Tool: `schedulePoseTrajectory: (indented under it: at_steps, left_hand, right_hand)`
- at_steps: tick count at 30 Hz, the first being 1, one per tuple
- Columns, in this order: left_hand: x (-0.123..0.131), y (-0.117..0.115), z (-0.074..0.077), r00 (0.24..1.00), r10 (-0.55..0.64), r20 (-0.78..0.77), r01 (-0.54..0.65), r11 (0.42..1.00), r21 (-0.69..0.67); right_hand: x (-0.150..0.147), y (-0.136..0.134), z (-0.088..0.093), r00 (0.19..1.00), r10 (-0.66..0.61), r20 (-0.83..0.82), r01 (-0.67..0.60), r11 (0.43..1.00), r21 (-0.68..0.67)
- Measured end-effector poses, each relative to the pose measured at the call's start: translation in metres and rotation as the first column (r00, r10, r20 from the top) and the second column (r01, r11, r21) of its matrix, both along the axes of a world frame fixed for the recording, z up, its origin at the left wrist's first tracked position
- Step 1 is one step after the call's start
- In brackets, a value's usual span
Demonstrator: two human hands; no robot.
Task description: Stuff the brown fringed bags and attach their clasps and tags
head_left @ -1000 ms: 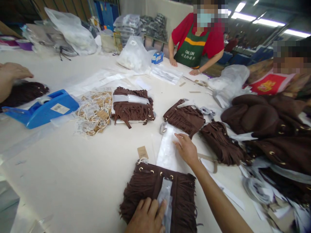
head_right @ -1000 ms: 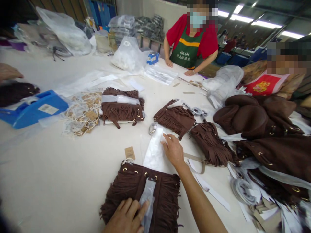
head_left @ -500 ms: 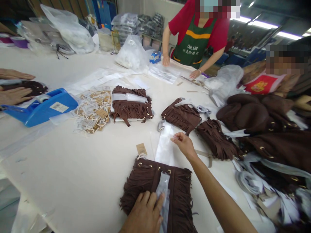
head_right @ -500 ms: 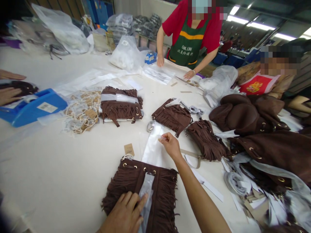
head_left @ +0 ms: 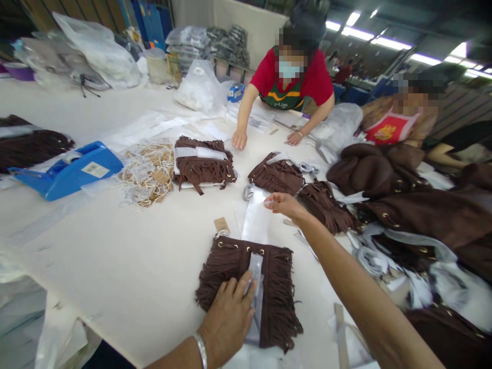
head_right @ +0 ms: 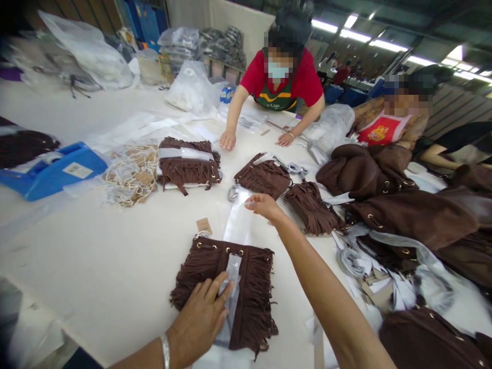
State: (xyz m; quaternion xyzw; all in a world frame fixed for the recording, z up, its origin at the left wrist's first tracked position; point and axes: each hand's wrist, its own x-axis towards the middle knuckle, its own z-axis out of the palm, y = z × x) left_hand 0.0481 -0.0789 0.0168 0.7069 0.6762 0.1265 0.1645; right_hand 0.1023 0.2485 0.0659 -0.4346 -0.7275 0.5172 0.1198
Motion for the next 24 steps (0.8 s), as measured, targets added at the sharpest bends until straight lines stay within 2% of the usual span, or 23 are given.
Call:
schedulePoseTrajectory:
  at_steps: [8,14,18,21,24]
  left_hand:
    - [0.002,-0.002,0.005,0.995,-0.020,-0.095,0.023,0.999,0.031]
    - [0.002,-0.001,0.002,0.995,-0.004,-0.101,0.008,0.999,0.038]
    - [0.003,-0.001,0.003,0.995,0.012,-0.101,-0.010,1.000,0.023]
    - [0.003,-0.001,0.005,0.995,0.023,-0.095,-0.021,1.000,0.014]
    - [0.001,-0.001,0.007,0.996,0.021,-0.085,-0.019,1.000,0.017]
  right_hand:
    - [0.007,-0.027,0.011,0.999,-0.024,-0.027,0.028,0.985,0.168]
    - [0.014,-0.045,0.029,1.000,-0.020,0.020,0.013,0.947,0.320]
    - [0.021,-0.075,0.052,0.976,0.050,0.214,-0.136,0.902,0.409]
    - [0.030,-0.108,0.068,0.930,0.090,0.356,-0.262,0.843,0.471]
    - [0.039,-0.143,0.075,0.906,0.094,0.413,-0.325,0.779,0.536]
